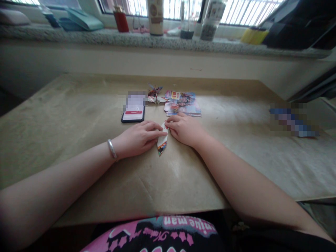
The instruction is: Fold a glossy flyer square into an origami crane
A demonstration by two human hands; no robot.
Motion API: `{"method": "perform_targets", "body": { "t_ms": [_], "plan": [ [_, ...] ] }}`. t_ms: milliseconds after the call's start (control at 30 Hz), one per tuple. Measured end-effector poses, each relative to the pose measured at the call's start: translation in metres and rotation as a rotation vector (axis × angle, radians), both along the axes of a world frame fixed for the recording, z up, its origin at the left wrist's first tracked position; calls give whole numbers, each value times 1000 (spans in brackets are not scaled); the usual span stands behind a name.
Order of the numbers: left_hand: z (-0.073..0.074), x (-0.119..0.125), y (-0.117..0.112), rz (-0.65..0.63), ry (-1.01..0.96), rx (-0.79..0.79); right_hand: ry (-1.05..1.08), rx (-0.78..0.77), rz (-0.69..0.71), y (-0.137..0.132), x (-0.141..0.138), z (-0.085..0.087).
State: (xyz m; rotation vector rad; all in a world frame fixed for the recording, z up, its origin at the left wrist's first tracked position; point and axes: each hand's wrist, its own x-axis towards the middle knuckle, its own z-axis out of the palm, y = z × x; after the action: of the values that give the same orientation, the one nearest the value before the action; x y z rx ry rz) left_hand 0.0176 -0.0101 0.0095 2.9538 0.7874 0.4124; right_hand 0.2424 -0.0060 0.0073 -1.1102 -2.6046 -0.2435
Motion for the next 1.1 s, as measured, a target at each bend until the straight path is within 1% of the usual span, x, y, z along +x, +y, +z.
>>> {"method": "perform_targets", "body": {
  "t_ms": [100,300,367,567,733,833,900,1100],
  "plan": [
    [1,0,1,-8,-20,-9,-9,13,37,-2,1,1],
    [2,0,1,27,-49,-11,-16,4,186,-9,1,8],
    [1,-1,2,26,-53,-7,-46,12,204,-11,0,10],
    [0,-3,2,12,-40,23,-150,39,168,-19,-4,12],
    [2,-4,2,12,-20,55,-183,74,185,-19,-5,12],
    [2,-5,5,1,-20,77,-196,98,158,-19,-6,12],
    [1,-7,7,-8,-28,86,-202,87,142,-18,-8,13],
    [2,-8,8,13,-15,88,-227,82,181,-18,-9,14]
  ]
}}
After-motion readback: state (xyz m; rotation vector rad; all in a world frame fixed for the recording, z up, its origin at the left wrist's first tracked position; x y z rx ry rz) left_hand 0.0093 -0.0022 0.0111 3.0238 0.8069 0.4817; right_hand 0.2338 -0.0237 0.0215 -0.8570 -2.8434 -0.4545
